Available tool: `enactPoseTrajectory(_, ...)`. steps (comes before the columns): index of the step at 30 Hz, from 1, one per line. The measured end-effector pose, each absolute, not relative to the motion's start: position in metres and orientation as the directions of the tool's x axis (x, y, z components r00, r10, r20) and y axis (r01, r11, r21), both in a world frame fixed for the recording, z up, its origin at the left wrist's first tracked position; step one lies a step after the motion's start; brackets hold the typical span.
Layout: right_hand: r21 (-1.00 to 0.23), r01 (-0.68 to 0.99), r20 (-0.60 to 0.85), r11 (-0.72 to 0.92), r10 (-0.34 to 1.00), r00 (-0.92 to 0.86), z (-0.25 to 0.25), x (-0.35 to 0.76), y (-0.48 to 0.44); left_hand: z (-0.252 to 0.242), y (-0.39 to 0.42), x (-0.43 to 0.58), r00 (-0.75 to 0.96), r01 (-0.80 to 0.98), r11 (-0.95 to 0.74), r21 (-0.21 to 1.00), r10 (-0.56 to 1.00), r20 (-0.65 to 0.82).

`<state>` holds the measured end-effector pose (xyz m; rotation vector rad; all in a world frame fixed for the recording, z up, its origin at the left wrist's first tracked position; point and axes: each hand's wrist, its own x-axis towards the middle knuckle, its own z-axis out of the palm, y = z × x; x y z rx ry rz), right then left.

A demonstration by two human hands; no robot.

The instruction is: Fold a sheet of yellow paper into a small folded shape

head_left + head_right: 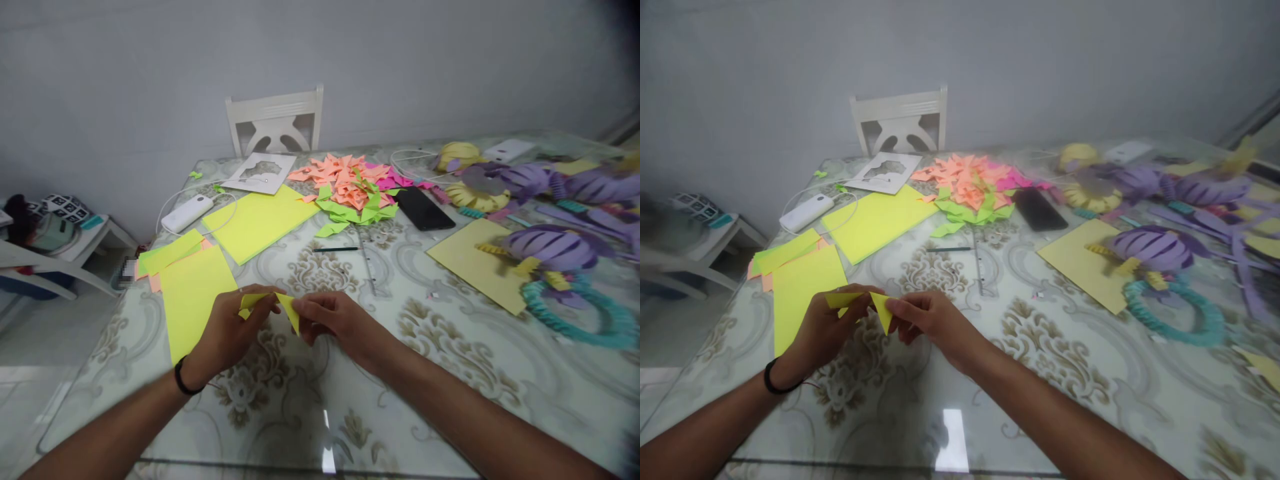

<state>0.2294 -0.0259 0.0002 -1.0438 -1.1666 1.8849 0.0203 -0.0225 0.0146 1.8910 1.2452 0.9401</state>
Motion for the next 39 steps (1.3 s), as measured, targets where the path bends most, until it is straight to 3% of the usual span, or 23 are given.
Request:
enactPoseTrajectory(6, -0.902, -0.207, -0.26, -0.379, 0.859, -0.441, 0.0, 0.228, -0.025, 0.016, -0.025, 0.02, 0.277, 0.505, -0.271, 0.82, 0.95, 0.143)
enactPoseTrajectory(9, -0.948, -0.113, -0.235, -0.298, 0.892, -0.385, 0.001, 0.227, -0.024, 0.015, -0.024, 0.018, 0.26, 0.515, -0.169, 0.84, 0.965, 0.035)
enactPoseTrajectory(17, -0.978, 0.068, -0.208, -0.197, 0.942, -0.264, 0.002, 0.227, -0.026, 0.012, -0.022, 0.019, 0.312, 0.299, 0.007, 0.954, 0.944, -0.105)
enactPoseTrajectory(27, -0.977, 0.161, -0.174, -0.137, 0.953, -0.248, 0.005, 0.226, -0.029, 0.009, -0.019, 0.019, 0.334, 0.323, -0.08, 0.943, 0.942, -0.035)
enactPoseTrajectory(39, -0.957, 0.285, -0.029, 0.053, 0.96, -0.277, 0.01, 0.227, -0.032, 0.015, -0.022, 0.019, 0.344, 0.254, -0.008, 0.967, 0.935, -0.083)
